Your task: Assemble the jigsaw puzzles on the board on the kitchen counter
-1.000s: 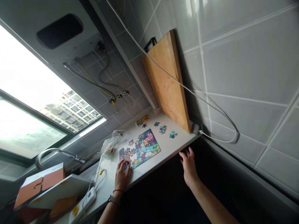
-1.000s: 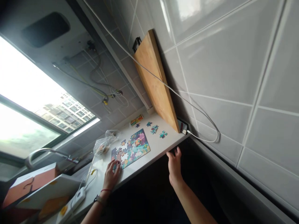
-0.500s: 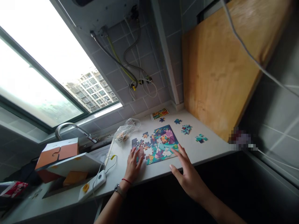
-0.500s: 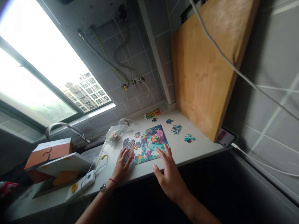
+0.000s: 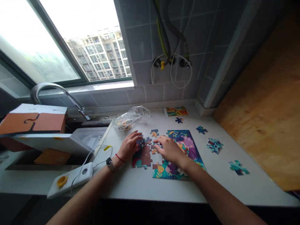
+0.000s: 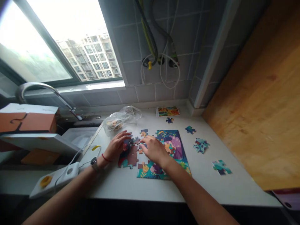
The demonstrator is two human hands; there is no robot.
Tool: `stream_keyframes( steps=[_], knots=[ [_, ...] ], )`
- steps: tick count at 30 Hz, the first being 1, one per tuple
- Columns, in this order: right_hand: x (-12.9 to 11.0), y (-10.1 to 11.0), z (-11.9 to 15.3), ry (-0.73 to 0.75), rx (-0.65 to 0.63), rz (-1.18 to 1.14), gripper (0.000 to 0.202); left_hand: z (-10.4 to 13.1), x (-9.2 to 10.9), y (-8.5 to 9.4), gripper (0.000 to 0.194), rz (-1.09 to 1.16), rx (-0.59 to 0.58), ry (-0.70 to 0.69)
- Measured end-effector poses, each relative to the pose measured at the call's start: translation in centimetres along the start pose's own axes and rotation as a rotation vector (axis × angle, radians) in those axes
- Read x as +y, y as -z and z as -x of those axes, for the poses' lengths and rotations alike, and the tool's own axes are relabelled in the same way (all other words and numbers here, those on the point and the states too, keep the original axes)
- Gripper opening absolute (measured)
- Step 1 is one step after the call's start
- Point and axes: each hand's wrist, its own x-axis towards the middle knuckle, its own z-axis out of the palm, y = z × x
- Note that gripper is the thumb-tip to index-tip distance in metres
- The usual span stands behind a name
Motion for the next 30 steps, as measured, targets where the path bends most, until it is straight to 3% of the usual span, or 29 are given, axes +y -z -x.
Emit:
stream_keyframes(
  steps=[6,11,15,25,30],
  knots=[
    [1.1,-3.4,-0.3,0.053,0.08,0.058,0.031,0.7,-1.2,0.4,0.047,0.105,0.184,0.079],
    [1.1,-4.1,0.7,0.074,-0.006,0.141,0.035,0.7,-1.4,0.9,0.041,0.187,0.055,0.049],
    [0.8,-4.3,0.6,0.053,-0.102,0.182,0.037,0.8,-1.9,1.5,0.038,0.192,0.019,0.003],
    [1.8,-4.2,0.3,0.026,-0.053,0.162,0.037,1.7,-3.8,0.2,0.039,0.26,-0.058,0.018],
    [1.6,-4.2,0.3,0.039,-0.056,0.133,0.036,1.7,-4.2,0.6,0.033,0.261,-0.059,0.044]
  ],
)
